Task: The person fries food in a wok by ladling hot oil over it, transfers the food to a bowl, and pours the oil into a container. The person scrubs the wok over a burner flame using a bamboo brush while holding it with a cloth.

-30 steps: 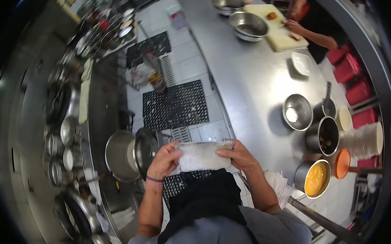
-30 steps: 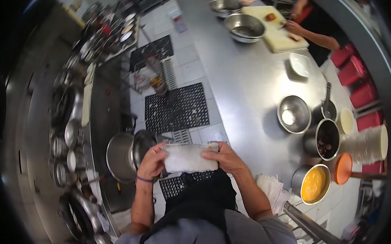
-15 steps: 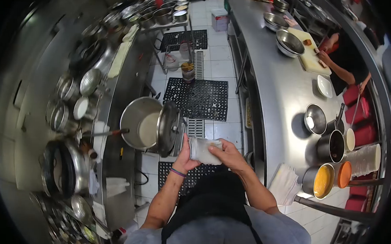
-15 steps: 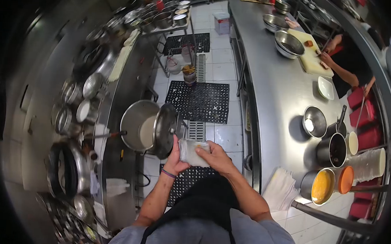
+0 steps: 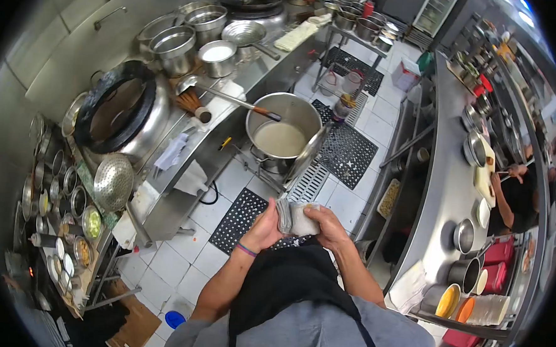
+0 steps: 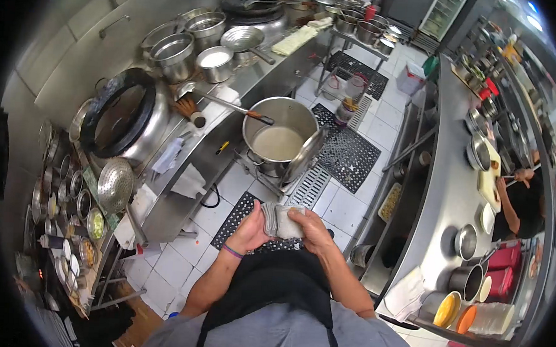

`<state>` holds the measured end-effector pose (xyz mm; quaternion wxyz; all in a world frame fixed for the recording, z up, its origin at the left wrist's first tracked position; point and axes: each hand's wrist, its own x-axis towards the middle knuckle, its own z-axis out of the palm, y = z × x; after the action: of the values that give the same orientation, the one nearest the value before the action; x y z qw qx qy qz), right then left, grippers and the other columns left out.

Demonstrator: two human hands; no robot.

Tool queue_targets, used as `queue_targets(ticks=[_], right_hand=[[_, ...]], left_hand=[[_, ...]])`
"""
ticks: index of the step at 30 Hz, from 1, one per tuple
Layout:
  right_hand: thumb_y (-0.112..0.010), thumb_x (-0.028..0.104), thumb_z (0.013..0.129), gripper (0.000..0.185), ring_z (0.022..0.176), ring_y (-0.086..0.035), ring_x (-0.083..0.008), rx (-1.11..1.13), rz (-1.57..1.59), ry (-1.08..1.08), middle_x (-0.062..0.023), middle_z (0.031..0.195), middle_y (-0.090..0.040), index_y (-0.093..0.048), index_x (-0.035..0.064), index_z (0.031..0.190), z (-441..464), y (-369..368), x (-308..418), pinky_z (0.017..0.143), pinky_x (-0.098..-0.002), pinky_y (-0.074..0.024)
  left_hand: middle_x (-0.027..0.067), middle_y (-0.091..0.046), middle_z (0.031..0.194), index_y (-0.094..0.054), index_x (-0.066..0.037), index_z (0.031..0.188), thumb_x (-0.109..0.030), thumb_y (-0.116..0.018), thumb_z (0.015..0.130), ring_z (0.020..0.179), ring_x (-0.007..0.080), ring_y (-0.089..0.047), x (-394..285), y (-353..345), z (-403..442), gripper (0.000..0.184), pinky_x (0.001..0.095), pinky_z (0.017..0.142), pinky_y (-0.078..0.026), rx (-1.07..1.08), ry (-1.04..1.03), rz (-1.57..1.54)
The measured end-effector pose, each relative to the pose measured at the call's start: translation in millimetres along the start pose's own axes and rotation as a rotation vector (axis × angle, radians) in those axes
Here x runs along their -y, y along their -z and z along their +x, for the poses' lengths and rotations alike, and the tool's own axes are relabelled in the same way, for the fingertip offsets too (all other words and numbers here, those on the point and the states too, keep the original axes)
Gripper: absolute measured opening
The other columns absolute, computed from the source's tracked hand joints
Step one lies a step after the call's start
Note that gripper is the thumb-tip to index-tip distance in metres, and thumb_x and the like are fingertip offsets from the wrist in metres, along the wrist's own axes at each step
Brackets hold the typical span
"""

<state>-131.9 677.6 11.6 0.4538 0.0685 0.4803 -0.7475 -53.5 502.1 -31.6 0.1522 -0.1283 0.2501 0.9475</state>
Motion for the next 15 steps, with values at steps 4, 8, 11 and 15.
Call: queue_targets(ticks=[4, 8, 11, 15], right_hand=[[-0.063, 0.021, 0.096, 0.026, 0.093, -0.065, -0.017, 0.038, -0.015, -0.02, -0.008, 0.104, -0.067, -0.061, 0.0001, 0.112, 2, -36, -5, 0.086, -0.0326, -0.0538], [-0.063, 0.024, 0.097, 0.026, 0.09, -0.064, -0.0148, 0.018, -0.116, -0.048, -0.0055, 0.101, -0.066, -0.061, 0.0016, 0.11, 8, -64, -4, 0.083, -0.0313, -0.0528], [-0.064, 0.026, 0.097, 0.025, 0.085, -0.061, -0.0113, 0.067, -0.32, -0.032, -0.003, 0.095, -0.066, -0.063, 0.0027, 0.104, 22, -68, -6, 0.076, -0.0284, -0.0505], [-0.064, 0.028, 0.097, 0.024, 0.08, -0.058, -0.0084, 0.128, -0.599, -0.014, -0.0001, 0.088, -0.065, -0.066, 0.0037, 0.098, 52, -67, -18, 0.07, -0.025, -0.0455]], left_hand=[[0.0105, -0.053, 0.137, -0.042, -0.006, 0.141, -0.034, -0.039, 0.107, 0.127, 0.027, -0.054, -16, 14, -49, 0.044, 0.053, 0.099, -0.049, -0.022, -0.094, 0.118], [0.0086, -0.057, 0.129, -0.047, -0.006, 0.135, -0.015, -0.048, 0.104, 0.116, 0.0202, -0.058, -21, 18, -62, 0.033, 0.0417, 0.095, -0.051, -0.196, -0.228, 0.162], [0.0073, -0.059, 0.123, -0.049, -0.006, 0.13, -0.008, -0.049, 0.102, 0.113, 0.0159, -0.057, -9, 53, -38, 0.029, 0.0332, 0.094, -0.048, -0.285, -0.434, 0.383], [0.0076, -0.06, 0.122, -0.05, -0.005, 0.122, -0.002, -0.052, 0.098, 0.113, 0.0151, -0.057, -14, 62, -26, 0.024, 0.0297, 0.095, -0.047, -0.521, -0.594, 0.607]])
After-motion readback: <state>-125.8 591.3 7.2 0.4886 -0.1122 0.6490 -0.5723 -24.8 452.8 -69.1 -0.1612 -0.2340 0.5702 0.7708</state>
